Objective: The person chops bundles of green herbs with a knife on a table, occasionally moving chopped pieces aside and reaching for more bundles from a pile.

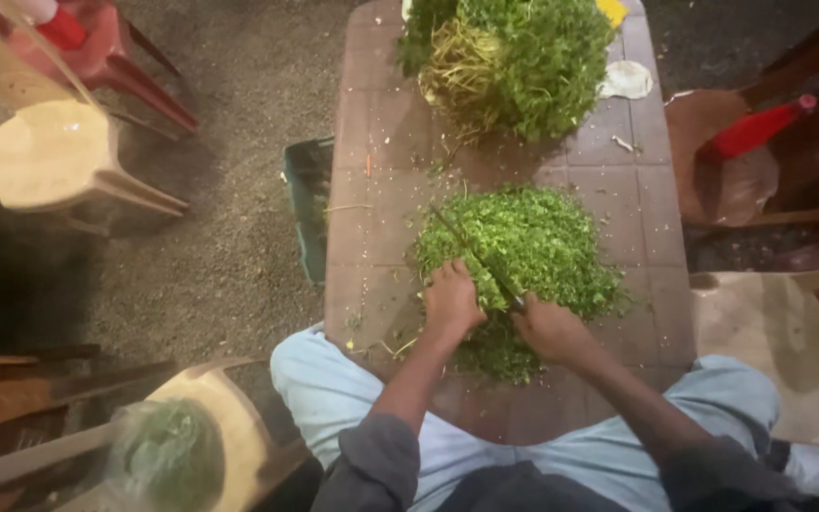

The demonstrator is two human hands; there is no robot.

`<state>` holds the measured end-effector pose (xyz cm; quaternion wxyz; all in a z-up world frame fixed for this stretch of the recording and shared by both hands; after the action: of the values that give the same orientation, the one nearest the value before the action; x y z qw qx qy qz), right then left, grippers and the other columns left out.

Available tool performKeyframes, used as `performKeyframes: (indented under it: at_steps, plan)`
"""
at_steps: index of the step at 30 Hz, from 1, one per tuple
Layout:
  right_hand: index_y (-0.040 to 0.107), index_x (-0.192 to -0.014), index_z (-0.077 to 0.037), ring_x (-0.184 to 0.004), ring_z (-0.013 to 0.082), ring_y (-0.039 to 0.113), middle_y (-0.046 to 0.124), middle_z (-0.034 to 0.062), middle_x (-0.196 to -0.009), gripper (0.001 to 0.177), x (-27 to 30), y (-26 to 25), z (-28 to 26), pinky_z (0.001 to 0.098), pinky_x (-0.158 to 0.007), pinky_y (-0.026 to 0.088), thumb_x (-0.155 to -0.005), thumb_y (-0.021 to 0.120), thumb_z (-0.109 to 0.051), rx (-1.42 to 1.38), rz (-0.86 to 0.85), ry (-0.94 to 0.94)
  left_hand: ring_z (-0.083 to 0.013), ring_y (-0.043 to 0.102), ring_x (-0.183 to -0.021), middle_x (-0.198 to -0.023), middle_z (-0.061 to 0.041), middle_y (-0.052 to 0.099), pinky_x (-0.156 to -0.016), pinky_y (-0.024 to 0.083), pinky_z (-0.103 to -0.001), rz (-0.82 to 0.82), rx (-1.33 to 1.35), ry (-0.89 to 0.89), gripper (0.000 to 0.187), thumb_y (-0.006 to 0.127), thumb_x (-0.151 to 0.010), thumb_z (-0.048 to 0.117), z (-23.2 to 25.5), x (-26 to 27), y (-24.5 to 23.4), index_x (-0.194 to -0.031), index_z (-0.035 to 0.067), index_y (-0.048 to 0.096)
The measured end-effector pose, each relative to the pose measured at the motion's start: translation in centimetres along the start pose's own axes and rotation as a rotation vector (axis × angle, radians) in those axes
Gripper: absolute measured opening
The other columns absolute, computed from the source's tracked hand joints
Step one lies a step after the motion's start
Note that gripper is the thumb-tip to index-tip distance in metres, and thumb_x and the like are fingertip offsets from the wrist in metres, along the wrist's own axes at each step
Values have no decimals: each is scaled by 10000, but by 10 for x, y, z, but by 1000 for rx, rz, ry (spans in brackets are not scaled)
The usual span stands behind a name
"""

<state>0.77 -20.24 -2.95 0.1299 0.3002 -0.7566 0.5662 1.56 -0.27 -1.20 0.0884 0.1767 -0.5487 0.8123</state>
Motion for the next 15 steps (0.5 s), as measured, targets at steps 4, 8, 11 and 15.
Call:
performKeyframes:
  at_steps: [4,8,11,15]
  plan:
    - [480,-1278,29,-907,486,705,727,290,-913,495,39,-2,11,571,-807,556,-1008,482,-386,-26,-116,56,-372,511,-1286,-1365,-188,525,-974,563,-463,16,37,-10,1001,958,-613,325,-2,6,14,-1383,-17,418]
    - [446,-1361,77,-896,484,712,733,268,-931,510,11,54,15,581,-793,553,-1006,439,-288,32,23,-6,-363,514,-1257,-1358,-187,514,-945,564,-465,17,-7,-2,1069,982,-565,332,3,8,14,-1390,-15,399]
    - [433,-1392,36,-915,491,702,726,274,-960,535,-10,53,18,587,-814,544,-979,466,-303,40,54,26,-363,517,-1269,-1357,-173,519,-942,561,-489,-16,-5,-25,1049,982,-583,362,0,6,6,-1386,6,410]
    - [498,-1262,-47,-938,495,688,717,277,-955,464,5,7,23,604,-827,529,-1004,488,-433,-61,-42,168,-368,528,-1274,-1370,-176,523,-955,563,-496,-9,-9,-19,1038,980,-596,398,-4,1,5,-1378,6,421]
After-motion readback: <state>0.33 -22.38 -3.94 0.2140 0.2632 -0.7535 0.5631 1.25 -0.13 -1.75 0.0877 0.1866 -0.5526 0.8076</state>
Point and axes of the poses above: each hand's wrist, its own x-axis away from the middle knuckle, its own y-axis out of the palm, z = x × y, the point moved 1 cm from there along -x, towards the middle knuckle
